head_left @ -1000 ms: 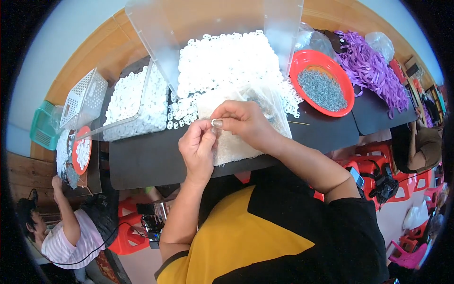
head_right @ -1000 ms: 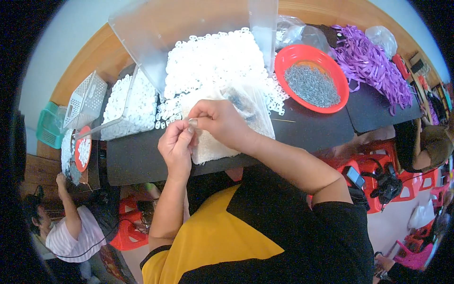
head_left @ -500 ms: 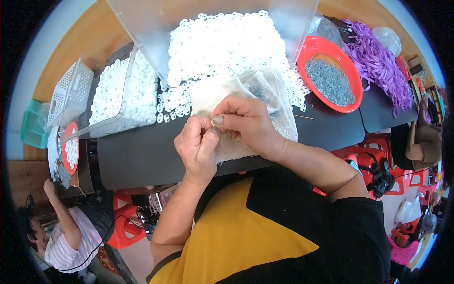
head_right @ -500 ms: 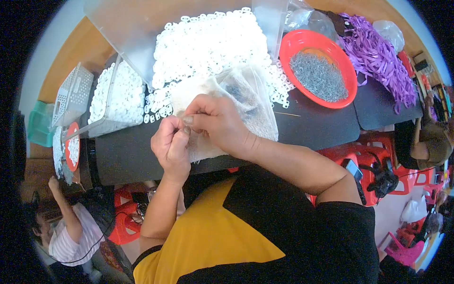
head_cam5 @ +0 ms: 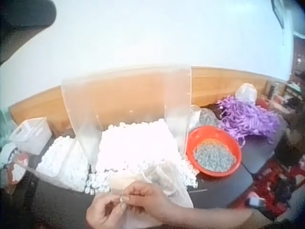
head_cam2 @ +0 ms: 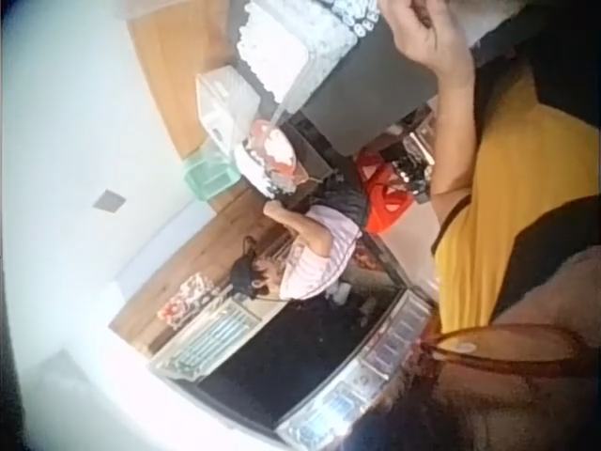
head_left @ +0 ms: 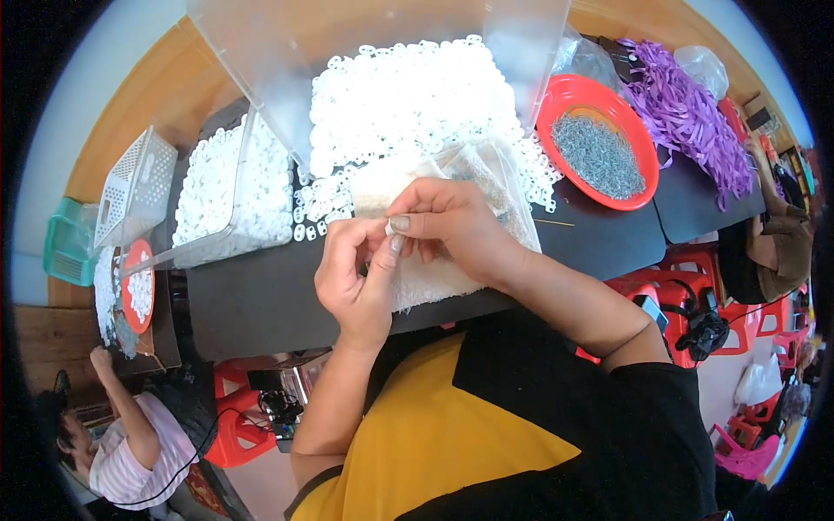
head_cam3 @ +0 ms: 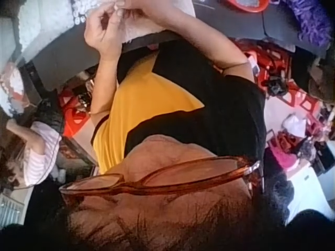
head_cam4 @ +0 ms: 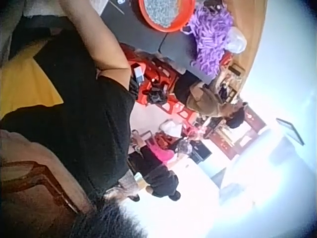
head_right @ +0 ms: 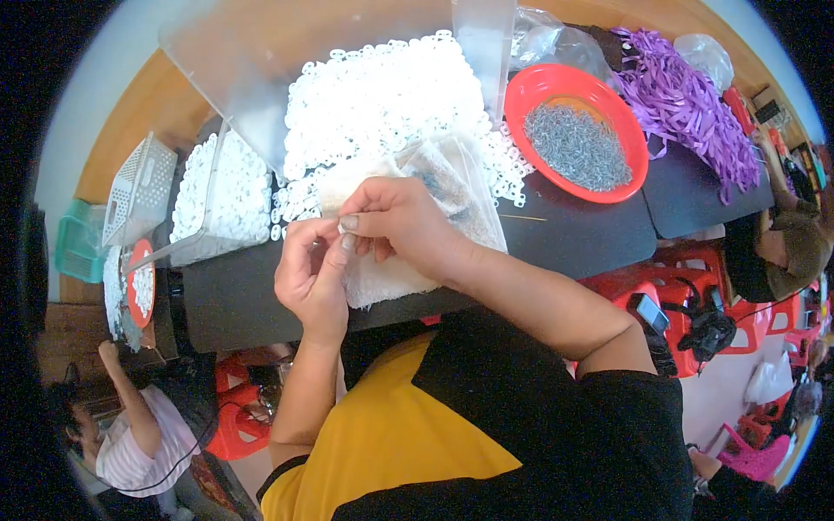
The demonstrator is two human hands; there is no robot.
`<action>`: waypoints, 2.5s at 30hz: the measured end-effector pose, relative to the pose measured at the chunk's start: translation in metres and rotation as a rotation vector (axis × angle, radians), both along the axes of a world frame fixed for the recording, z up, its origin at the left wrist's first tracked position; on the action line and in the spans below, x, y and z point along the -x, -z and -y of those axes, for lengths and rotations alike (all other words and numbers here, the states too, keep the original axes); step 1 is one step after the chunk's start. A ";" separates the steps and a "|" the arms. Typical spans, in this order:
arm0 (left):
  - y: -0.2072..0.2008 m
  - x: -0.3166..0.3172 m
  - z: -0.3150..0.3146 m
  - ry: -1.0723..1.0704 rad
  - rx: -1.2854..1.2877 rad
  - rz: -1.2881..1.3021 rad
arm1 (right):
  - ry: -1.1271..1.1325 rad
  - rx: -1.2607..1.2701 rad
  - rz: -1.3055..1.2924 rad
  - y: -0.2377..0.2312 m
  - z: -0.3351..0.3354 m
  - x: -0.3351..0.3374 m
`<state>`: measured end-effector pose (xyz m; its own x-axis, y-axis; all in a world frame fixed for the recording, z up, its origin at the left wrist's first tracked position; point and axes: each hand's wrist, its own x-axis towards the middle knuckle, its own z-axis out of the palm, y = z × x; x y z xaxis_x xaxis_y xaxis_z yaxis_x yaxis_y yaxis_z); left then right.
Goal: Manually assembling small white plastic rings with metal inserts at a workbench.
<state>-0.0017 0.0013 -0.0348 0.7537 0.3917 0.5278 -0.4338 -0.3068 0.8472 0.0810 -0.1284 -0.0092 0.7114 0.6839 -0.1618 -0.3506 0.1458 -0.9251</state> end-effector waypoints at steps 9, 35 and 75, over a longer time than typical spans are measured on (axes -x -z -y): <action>-0.002 0.000 0.002 0.003 -0.008 -0.046 | -0.005 -0.040 -0.010 0.009 0.001 -0.004; -0.001 0.004 -0.001 0.038 -0.028 -0.064 | -0.127 -0.098 -0.079 -0.005 0.008 -0.005; -0.135 0.108 0.038 0.158 -0.451 0.876 | -0.024 -0.013 0.169 0.002 0.003 0.005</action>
<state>-0.1099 -0.0363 0.1004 0.0537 -0.0531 0.9971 -0.9136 -0.4056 0.0276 0.0761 -0.1311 -0.0117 0.7113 0.7021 -0.0327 -0.1938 0.1513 -0.9693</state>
